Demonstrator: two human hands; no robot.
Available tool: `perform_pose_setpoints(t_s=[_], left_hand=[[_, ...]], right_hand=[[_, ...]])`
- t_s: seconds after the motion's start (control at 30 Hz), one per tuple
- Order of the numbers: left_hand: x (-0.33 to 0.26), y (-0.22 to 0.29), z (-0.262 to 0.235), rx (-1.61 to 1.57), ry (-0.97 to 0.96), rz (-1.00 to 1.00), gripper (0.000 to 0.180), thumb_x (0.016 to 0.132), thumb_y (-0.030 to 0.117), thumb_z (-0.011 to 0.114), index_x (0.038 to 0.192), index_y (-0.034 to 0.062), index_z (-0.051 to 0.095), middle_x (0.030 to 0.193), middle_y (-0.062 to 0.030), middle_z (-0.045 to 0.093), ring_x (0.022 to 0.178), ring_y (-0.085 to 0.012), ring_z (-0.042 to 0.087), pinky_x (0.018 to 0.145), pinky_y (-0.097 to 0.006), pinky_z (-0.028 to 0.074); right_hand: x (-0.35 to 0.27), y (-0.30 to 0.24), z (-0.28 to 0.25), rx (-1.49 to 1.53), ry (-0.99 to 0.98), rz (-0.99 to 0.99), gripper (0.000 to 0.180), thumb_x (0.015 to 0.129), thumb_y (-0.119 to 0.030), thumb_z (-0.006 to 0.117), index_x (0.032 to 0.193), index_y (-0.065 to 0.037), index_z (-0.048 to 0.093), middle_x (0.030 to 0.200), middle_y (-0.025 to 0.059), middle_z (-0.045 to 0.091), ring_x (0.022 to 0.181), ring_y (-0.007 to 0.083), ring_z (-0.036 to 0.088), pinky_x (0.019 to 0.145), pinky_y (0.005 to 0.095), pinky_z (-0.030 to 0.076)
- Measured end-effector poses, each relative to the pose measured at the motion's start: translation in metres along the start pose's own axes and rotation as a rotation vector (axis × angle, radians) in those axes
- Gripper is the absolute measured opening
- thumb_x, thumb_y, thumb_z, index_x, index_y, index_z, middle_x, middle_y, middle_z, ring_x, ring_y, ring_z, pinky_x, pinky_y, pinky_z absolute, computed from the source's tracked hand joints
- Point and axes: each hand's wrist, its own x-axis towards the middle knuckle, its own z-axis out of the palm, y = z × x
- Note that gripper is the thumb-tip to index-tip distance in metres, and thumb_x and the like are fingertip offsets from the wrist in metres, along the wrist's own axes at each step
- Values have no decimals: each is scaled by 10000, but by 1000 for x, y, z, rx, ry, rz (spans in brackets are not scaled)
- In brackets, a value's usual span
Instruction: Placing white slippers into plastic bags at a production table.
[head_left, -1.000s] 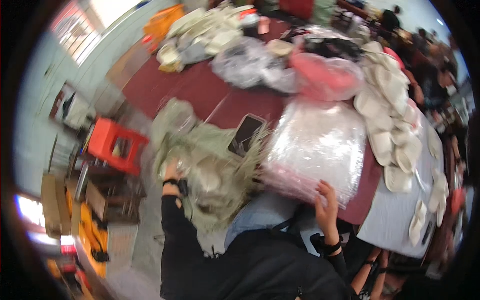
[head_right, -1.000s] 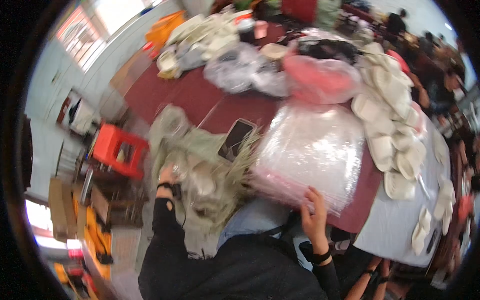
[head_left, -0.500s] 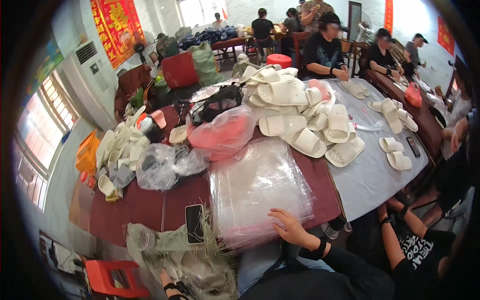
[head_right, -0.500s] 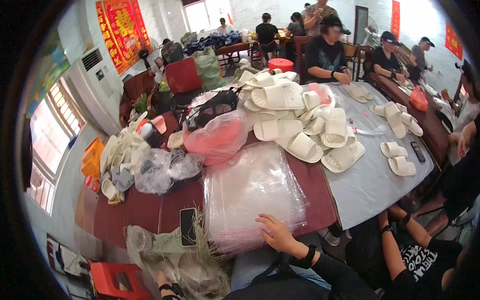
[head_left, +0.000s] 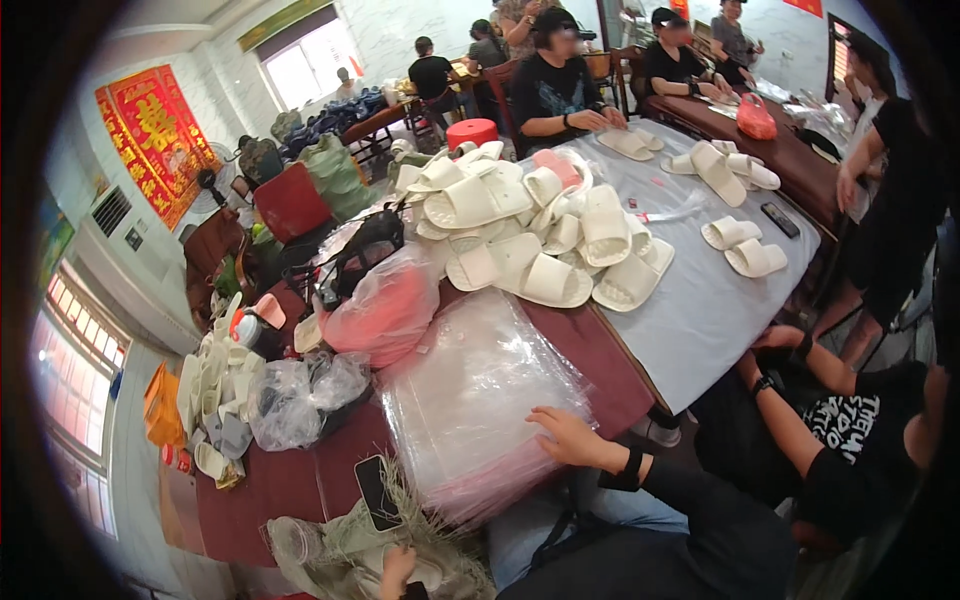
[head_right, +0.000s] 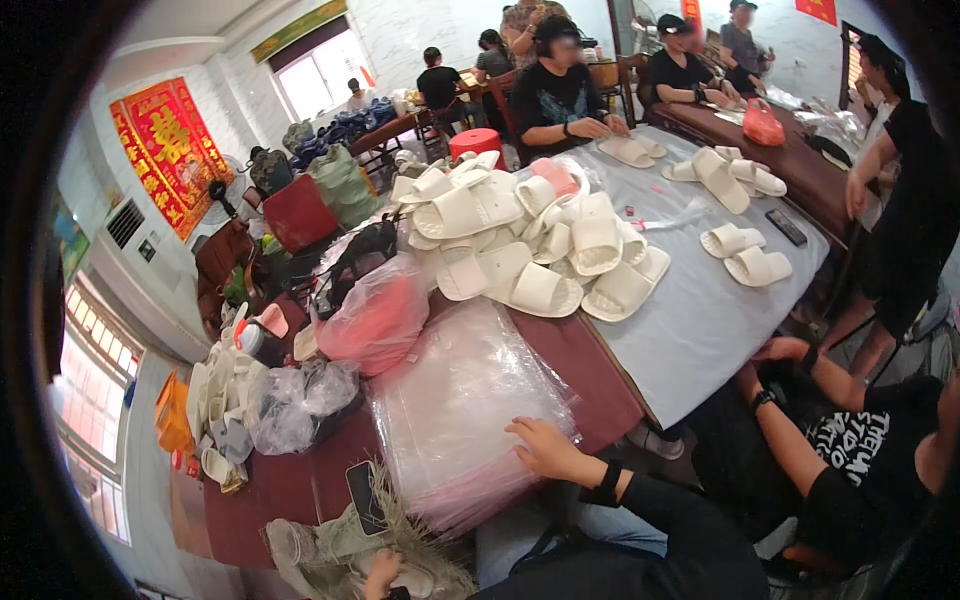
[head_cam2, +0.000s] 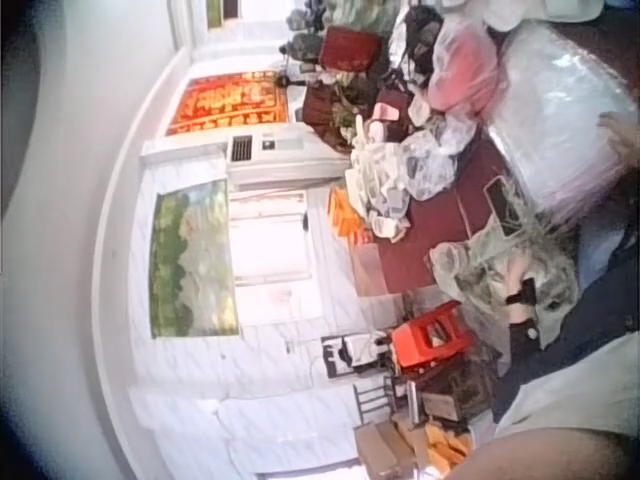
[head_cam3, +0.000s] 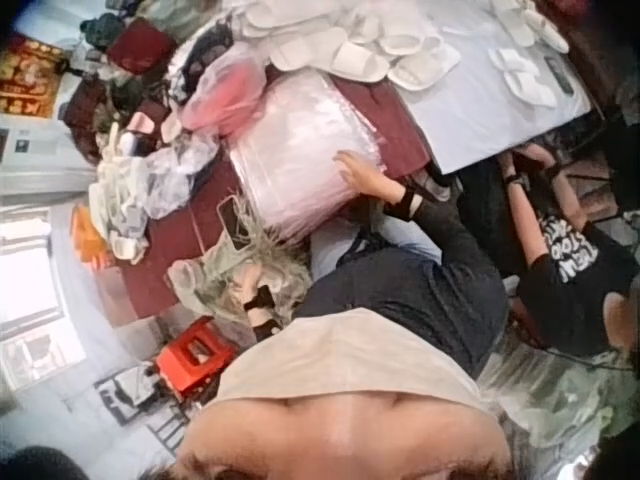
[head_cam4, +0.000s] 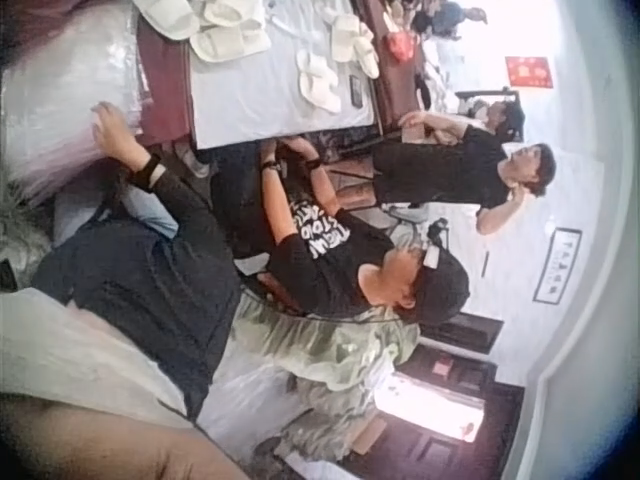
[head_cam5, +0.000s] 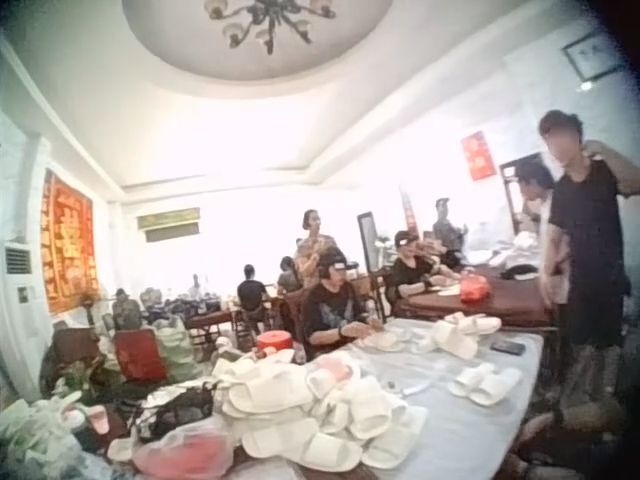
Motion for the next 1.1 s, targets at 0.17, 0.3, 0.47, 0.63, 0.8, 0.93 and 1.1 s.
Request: perform_pose_setpoints(t_s=[0.17,0.3,0.47,0.63,0.8,0.93,1.1], left_hand=[[-72,180,-13,38,-260,466,333,865,307,547,884,-13,637,782,-170,629,702,-304,609,639,-368,464],[-85,238,-9,414,272,821,209,858,229,572,885,36,650,729,-175,620,663,-342,605,600,-402,467],[-71,283,18,72,459,1014,329,834,205,593,1152,122,581,1231,-171,510,1143,-375,455,960,-477,332],[-28,268,65,374,438,913,435,864,310,548,1261,137,508,1351,-198,408,1260,-417,337,1032,-590,206],[-34,274,84,327,533,898,480,840,365,573,1262,145,510,1380,-192,368,1300,-398,284,1053,-579,178],[-30,272,90,309,625,894,489,824,386,585,1253,159,522,1359,-178,396,1297,-387,294,1063,-569,172],[-27,272,92,348,656,885,485,812,423,585,1238,195,540,1342,-162,419,1283,-375,316,1062,-561,191]], right_hand=[[6,11,-24,-75,-85,26,350,804,-126,578,1137,-33,528,1089,176,567,990,352,553,841,429,449],[15,21,-46,-175,-167,90,371,812,-166,564,1157,-36,524,1049,169,590,971,344,566,832,429,449],[22,59,-81,-242,-64,149,339,798,-156,562,1113,-30,569,1065,168,605,988,345,567,857,443,445],[51,97,-127,-277,310,310,412,803,-175,589,1162,9,504,1191,212,525,1100,374,502,933,432,413],[65,152,-165,-405,561,544,564,820,-184,610,1286,47,392,1368,244,378,1247,393,382,1040,421,327],[81,180,-171,-431,628,579,660,804,-188,614,1325,88,316,1415,287,274,1308,400,290,1082,414,269],[79,218,-159,-396,812,549,702,813,-236,624,1333,101,295,1419,301,257,1330,401,251,1099,420,233]])
